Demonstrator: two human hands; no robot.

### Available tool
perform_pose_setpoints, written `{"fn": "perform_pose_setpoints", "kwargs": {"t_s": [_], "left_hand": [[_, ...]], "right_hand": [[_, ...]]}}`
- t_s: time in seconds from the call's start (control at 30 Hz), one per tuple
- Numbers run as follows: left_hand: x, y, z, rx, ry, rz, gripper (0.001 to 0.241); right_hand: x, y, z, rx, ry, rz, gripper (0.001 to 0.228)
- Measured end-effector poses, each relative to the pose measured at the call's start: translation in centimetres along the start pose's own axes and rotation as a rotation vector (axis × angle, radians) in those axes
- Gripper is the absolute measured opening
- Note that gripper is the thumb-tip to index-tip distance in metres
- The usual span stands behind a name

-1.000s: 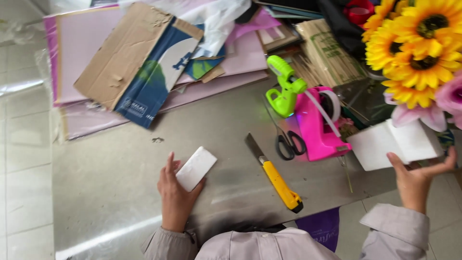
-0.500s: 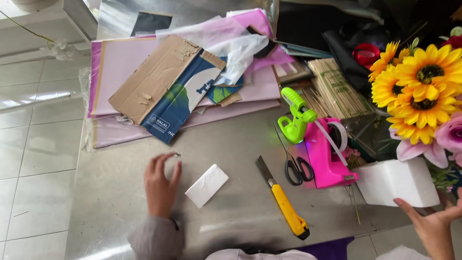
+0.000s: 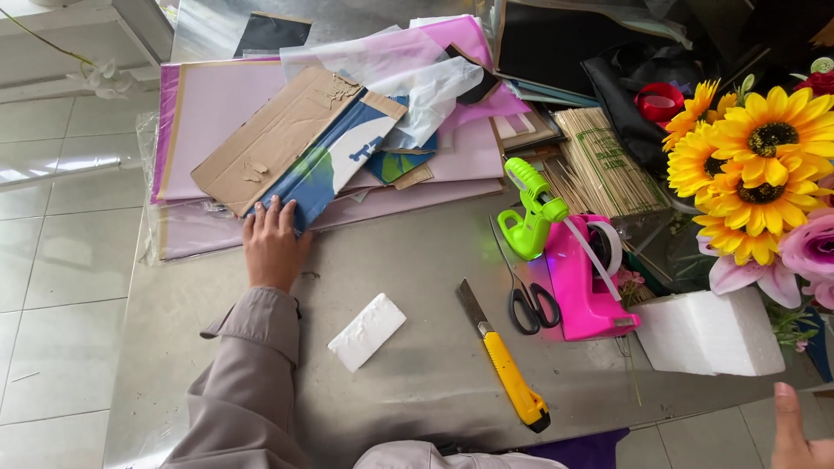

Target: The person uses a utility knife to cut a white foam block into smaller pieces. They then use scissors to cut a piece of cardboard to size and wrap it around one of the foam pieces.

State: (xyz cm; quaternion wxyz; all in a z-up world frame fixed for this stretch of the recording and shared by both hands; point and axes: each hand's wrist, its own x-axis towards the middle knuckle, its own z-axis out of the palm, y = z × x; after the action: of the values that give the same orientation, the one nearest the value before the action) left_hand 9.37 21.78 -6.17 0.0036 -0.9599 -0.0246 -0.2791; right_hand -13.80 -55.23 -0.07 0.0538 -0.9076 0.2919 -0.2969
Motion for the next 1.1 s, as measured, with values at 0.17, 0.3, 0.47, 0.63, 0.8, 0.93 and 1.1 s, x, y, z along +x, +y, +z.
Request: {"fn": "perform_pose_setpoints", "kwargs": {"t_s": [0.17,0.3,0.47,0.63,0.8,0.93,1.1], "left_hand": [[2.2,-0.9,-9.5,-0.131,0.386,0.089,0.031],[1.8,-3.0,-15.9,-0.499,0.697,-0.231,0.022],[0.3,-2.3,-24.0,-0.815,0.693,-0.562,0.054],[-1.8,-0.9,-27.1,-1.261,0.472,-0.771,0.027],[-4.4,-1.2,-24.5,-1.382,0.485,-0.946,0.033],[-4.7,0.4,-25.4,-1.693,0.39,-1.073,0.046],[-4.7,2.8,-25.5,-1.803,0.337,-1.148,0.052]], "right_hand": [[-1.4,-17.0,-7.2,0.396,0.127,-0.496,0.046],[-5.2,-27.4,-4.5,0.936,-0.436,-0.535,0.066],[-11.2,-37.8,-0.6,1.025,-0.882,-1.033,0.091],[-14.2,-43.1,0.8,0.683,-1.199,-1.066,0.089],[-14.5,-41.5,1.7,0.699,-1.056,-1.145,0.077],[-13.5,-38.2,2.3,0.718,-1.083,-1.194,0.073],[-8.8,-35.5,-1.8,0.693,-1.36,-1.024,0.063]]}}
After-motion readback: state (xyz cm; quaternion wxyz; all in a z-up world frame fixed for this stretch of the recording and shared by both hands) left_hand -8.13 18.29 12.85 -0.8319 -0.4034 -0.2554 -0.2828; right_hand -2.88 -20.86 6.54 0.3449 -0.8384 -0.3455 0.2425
